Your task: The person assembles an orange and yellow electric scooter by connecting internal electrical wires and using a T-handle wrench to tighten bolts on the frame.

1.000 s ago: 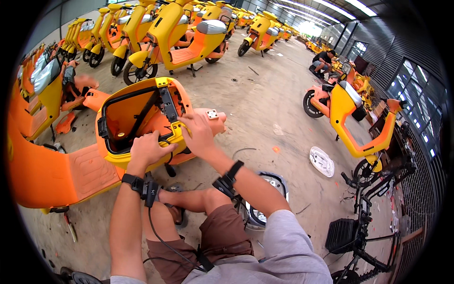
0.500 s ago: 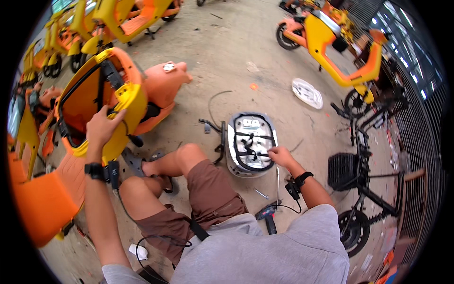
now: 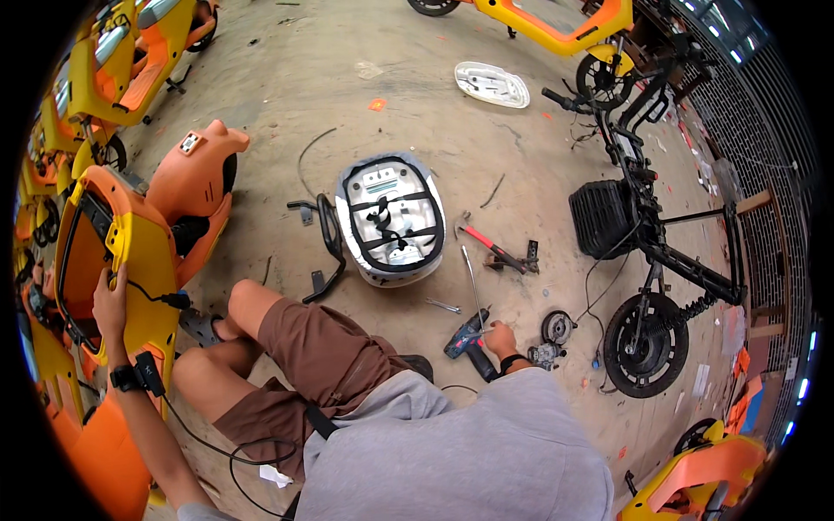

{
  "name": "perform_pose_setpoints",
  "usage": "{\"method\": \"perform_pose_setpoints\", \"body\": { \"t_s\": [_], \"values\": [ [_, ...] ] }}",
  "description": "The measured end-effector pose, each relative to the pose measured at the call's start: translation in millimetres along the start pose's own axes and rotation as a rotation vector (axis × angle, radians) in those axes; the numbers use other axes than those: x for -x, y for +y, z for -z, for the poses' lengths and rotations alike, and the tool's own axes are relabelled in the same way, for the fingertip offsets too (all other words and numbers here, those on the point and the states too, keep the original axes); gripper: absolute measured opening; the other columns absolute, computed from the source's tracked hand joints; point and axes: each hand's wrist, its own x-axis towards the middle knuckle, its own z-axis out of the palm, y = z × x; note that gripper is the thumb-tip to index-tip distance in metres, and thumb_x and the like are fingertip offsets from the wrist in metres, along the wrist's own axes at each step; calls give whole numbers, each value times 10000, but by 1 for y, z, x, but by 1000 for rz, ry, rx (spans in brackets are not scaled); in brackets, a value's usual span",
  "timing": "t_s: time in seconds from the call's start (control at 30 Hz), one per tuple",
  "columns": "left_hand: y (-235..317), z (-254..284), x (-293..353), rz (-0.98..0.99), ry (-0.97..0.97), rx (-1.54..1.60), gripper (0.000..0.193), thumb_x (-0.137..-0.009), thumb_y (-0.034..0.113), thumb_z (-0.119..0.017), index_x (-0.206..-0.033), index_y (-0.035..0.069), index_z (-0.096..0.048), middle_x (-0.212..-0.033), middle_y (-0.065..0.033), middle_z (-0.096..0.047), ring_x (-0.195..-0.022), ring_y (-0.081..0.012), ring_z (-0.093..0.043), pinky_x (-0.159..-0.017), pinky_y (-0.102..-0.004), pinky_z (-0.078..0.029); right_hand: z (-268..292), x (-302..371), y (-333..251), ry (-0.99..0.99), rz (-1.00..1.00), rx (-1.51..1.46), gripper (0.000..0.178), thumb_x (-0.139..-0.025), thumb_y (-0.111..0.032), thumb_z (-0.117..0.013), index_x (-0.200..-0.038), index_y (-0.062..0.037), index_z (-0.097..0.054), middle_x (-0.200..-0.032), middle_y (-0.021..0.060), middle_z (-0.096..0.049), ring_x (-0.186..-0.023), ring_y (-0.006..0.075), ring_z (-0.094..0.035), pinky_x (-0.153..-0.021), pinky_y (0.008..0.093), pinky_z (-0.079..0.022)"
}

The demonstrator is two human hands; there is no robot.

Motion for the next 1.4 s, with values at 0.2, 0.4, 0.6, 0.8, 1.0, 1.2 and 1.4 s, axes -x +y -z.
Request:
{"method": "perform_pose_setpoints", "body": {
  "t_s": [0.2, 0.4, 0.6, 0.8, 1.0, 1.2, 1.4],
  "values": [
    [9, 2, 0, 39, -41, 7, 767, -917, 686, -485, -1351, 59, -568, -1247, -221, -647, -1153, -402, -612, -956, -452, -467, -13, 28, -12, 74, 151, 71, 662, -801, -289, -729, -1408, -156, -498, -1390, 158, -508, -1270, 354, -504, -1009, 495, -466],
    [18, 6, 8, 25, 32, 21, 733, -910, 648, -527, -1333, 53, -585, -1207, -233, -662, -1132, -394, -625, -940, -443, -479, -46, 9, -8, 75, 242, 45, 495, -891, -272, -661, -1369, -203, -556, -1237, 183, -586, -1172, 397, -535, -955, 511, -475],
    [34, 18, 24, -54, 99, 25, 679, -889, 612, -577, -1233, 30, -639, -1105, -243, -690, -1053, -403, -656, -888, -466, -506, -36, 6, 7, 210, 416, 25, 340, -954, -288, -569, -1239, -123, -656, -1025, 231, -682, -955, 444, -632, -826, 552, -501],
    [39, 27, 34, -55, 158, 50, 658, -828, 667, -587, -963, 30, -674, -914, -196, -710, -878, -368, -689, -757, -462, -534, -8, -43, 34, 531, 275, -151, 248, -1010, -223, -532, -1114, -22, -634, -853, 195, -683, -786, 362, -667, -691, 482, -493],
    [35, 25, 36, -92, 252, 34, 614, -799, 652, -613, -822, 40, -652, -797, -175, -684, -758, -343, -681, -670, -451, -534, 182, 56, -62, 445, 271, -62, 484, -995, -188, -447, -1415, 53, -461, -1322, 324, -560, -1228, 465, -529, -1055, 464, -414],
    [31, 12, 29, -117, 291, 78, 628, -791, 666, -619, -774, 40, -656, -731, -168, -672, -712, -322, -682, -640, -425, -545, 362, 59, -156, 882, 728, -154, 325, -1046, -229, -494, -1228, 35, -546, -954, 214, -601, -868, 346, -588, -751, 416, -464],
    [31, 20, 30, -105, 211, 85, 682, -820, 704, -562, -847, 33, -679, -756, -145, -705, -730, -283, -710, -687, -396, -541, 457, 189, -377, 527, 1232, -472, 184, -1017, -142, -565, -1004, 37, -604, -629, -8, -476, -542, 66, -463, -494, 253, -351]
  ]
}}
